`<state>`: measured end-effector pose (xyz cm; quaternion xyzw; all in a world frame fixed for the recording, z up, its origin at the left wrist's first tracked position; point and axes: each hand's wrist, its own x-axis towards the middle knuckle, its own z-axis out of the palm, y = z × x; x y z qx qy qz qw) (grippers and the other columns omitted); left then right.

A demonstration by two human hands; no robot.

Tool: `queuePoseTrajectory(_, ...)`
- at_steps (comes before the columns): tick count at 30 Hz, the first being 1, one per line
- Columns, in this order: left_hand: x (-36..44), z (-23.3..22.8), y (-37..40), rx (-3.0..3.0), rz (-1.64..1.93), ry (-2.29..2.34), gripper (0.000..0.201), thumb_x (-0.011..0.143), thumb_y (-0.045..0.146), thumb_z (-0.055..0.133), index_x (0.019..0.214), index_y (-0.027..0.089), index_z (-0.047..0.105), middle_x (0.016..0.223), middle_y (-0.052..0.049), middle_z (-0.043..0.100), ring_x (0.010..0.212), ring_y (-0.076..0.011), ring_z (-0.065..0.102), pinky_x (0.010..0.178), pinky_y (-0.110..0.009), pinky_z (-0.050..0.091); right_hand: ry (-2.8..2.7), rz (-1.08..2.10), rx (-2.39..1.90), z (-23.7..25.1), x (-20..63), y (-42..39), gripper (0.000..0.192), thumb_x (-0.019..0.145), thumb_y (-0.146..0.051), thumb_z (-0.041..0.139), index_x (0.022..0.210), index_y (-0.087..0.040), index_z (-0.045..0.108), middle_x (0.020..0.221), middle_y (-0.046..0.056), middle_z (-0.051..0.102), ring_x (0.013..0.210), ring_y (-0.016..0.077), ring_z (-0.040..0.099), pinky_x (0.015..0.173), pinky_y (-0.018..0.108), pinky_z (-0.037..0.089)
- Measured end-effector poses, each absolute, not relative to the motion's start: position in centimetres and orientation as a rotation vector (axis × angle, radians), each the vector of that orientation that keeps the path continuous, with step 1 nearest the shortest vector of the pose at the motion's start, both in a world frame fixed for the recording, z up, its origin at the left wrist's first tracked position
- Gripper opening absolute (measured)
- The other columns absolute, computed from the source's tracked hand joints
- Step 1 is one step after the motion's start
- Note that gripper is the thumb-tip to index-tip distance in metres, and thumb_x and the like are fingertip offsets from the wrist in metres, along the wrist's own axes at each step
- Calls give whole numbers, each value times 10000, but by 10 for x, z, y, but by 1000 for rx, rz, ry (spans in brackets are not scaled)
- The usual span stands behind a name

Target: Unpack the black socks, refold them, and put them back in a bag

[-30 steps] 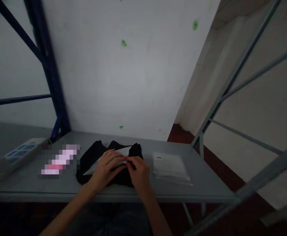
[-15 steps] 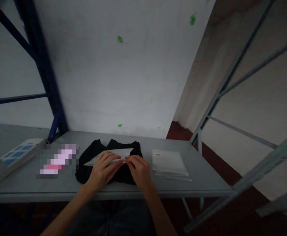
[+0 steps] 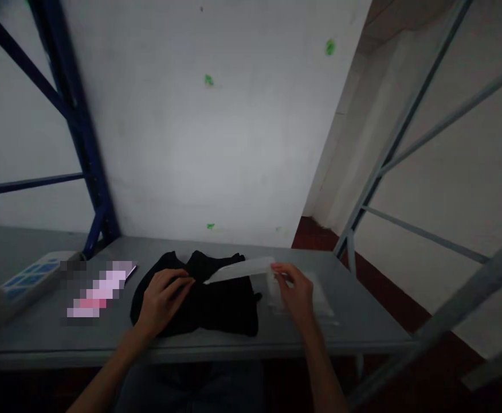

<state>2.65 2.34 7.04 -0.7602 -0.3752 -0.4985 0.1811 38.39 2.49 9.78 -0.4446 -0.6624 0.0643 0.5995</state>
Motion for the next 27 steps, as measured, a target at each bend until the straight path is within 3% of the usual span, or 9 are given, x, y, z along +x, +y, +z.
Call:
queuePoseTrajectory(6,26,55,31,-2430,-1230,-1221,117,963,308,668,1061,255,700,1157,-58,682,1057,-232,660,925,-392,555,-1408,93,-1183,86,464,20,174,800,-387,708,807,-231,631,997,86,782,946,275,763,817,417,654)
queuePoseTrajectory(10,25,48,36,-2600,-1120,-1342,275,895,298,735,1164,278,681,1232,-62,653,1125,-253,641,976,-417,557,-1444,32,-1444,60,516,7,176,760,-419,640,783,-244,630,1043,104,793,878,313,773,841,472,635)
queuePoseTrajectory(17,29,50,39,-2669,-1080,-1457,293,914,297,708,1201,272,654,1208,-61,650,1128,-255,631,1012,-433,540,-1559,2,-1640,35,561,9,221,768,-451,528,768,-267,651,1050,122,802,924,339,770,856,479,603)
queuePoseTrajectory(23,43,52,42,-2609,-1000,-1509,359,872,278,754,1215,260,650,1197,-67,644,1136,-280,610,994,-446,547,-1548,-268,-1647,46,527,12,268,801,-376,438,847,-250,670,1064,123,772,973,315,727,928,491,555)
queuePoseTrajectory(27,52,53,46,-2593,-941,-1497,317,864,228,739,1174,252,673,1195,-74,640,1138,-284,592,974,-442,559,-1594,-75,-1517,62,441,8,290,907,-392,456,990,-230,682,1099,97,755,913,246,721,854,393,569)
